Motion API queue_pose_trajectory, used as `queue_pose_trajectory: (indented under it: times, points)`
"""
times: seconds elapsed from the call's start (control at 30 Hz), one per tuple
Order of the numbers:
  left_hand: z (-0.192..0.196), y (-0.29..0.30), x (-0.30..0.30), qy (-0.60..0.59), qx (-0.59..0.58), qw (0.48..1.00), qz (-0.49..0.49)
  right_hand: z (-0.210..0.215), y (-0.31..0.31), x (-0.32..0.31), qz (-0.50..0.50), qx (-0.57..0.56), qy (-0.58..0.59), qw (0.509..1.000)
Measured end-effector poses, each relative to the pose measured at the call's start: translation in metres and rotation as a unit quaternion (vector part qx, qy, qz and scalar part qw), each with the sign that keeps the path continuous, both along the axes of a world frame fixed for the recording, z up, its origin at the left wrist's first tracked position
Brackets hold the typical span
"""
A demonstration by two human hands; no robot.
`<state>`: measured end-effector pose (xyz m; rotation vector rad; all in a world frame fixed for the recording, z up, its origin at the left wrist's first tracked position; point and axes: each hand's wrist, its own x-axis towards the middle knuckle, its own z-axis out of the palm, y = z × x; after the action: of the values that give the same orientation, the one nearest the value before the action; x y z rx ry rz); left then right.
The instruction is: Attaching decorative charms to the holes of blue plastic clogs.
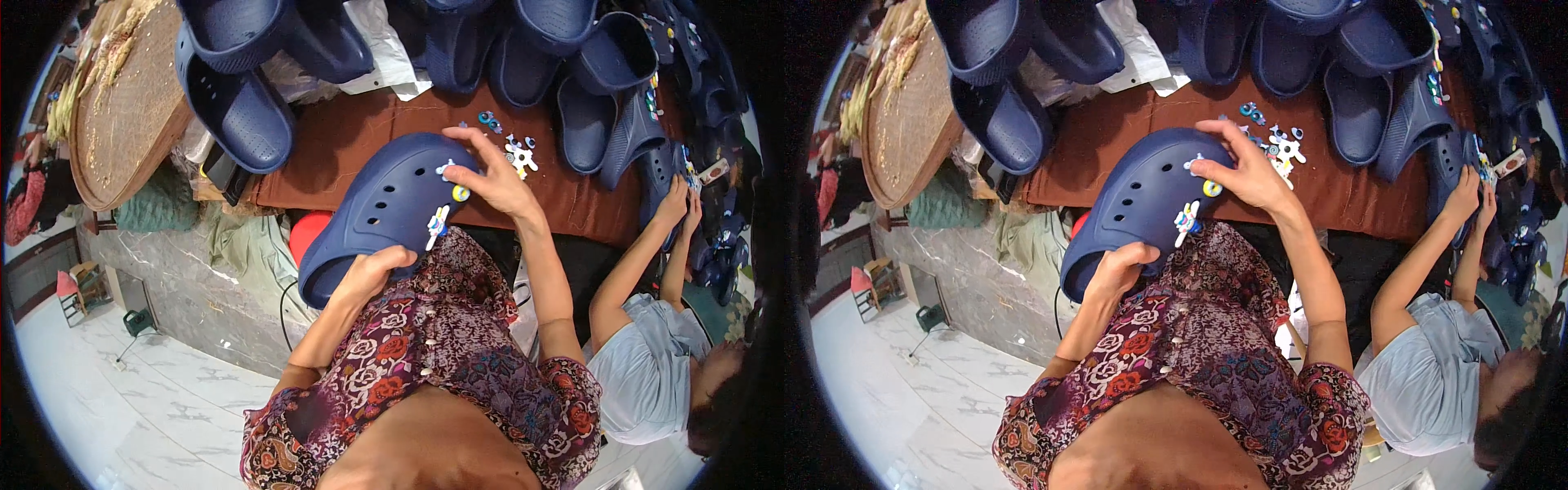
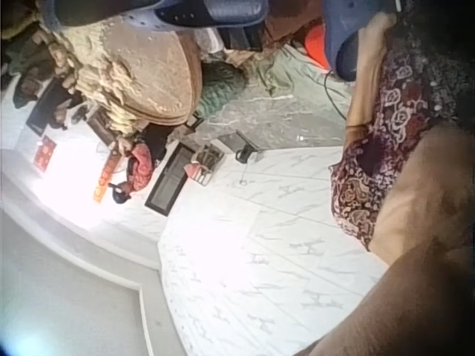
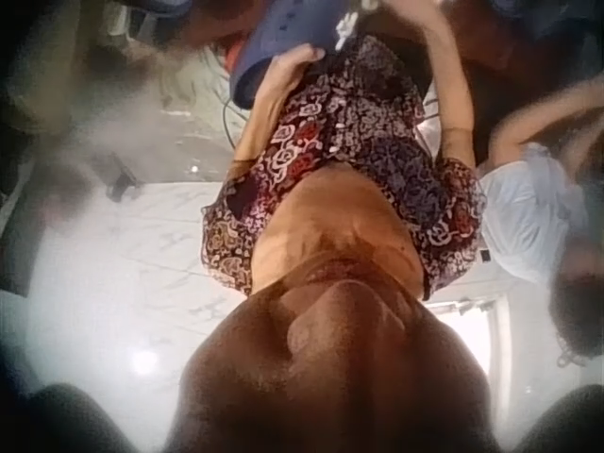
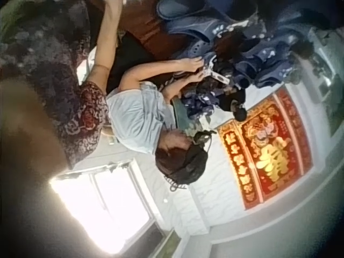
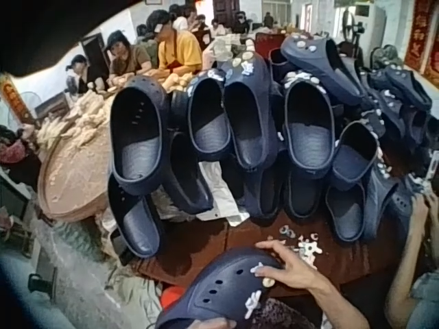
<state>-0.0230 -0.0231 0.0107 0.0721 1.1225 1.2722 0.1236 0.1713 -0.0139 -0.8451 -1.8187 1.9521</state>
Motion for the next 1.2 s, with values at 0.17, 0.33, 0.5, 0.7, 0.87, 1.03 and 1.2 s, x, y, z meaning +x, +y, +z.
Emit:
queue_pose_trajectory:
  times: [0.17,0.33,0.5,0.7,0.87,1.03,1.2]
  points:
    - [-0.018,-0.017,-0.014,0.002,-0.030,0.999,0.023,-0.008,-0.012,-0.010,-0.018,0.104,-0.021,0.994]
    - [-0.014,-0.014,-0.011,0.044,-0.068,0.994,0.078,-0.010,-0.020,-0.015,-0.052,0.106,-0.014,0.993]
    - [-0.024,-0.013,-0.017,-0.074,-0.050,0.993,0.075,-0.011,-0.019,-0.005,-0.093,0.096,-0.011,0.991]
    - [-0.037,-0.006,-0.022,-0.120,0.002,0.986,0.117,-0.024,0.008,0.058,-0.291,0.161,-0.072,0.940]
    - [-0.026,0.002,-0.025,-0.079,-0.020,0.988,0.128,-0.028,-0.003,0.089,-0.279,0.276,-0.227,0.892]
    - [-0.023,0.011,-0.027,-0.083,-0.016,0.987,0.137,-0.028,-0.014,0.076,-0.247,0.288,-0.204,0.902]
    - [-0.021,0.010,-0.028,-0.079,0.001,0.984,0.159,-0.027,-0.014,0.068,-0.216,0.281,-0.181,0.917]
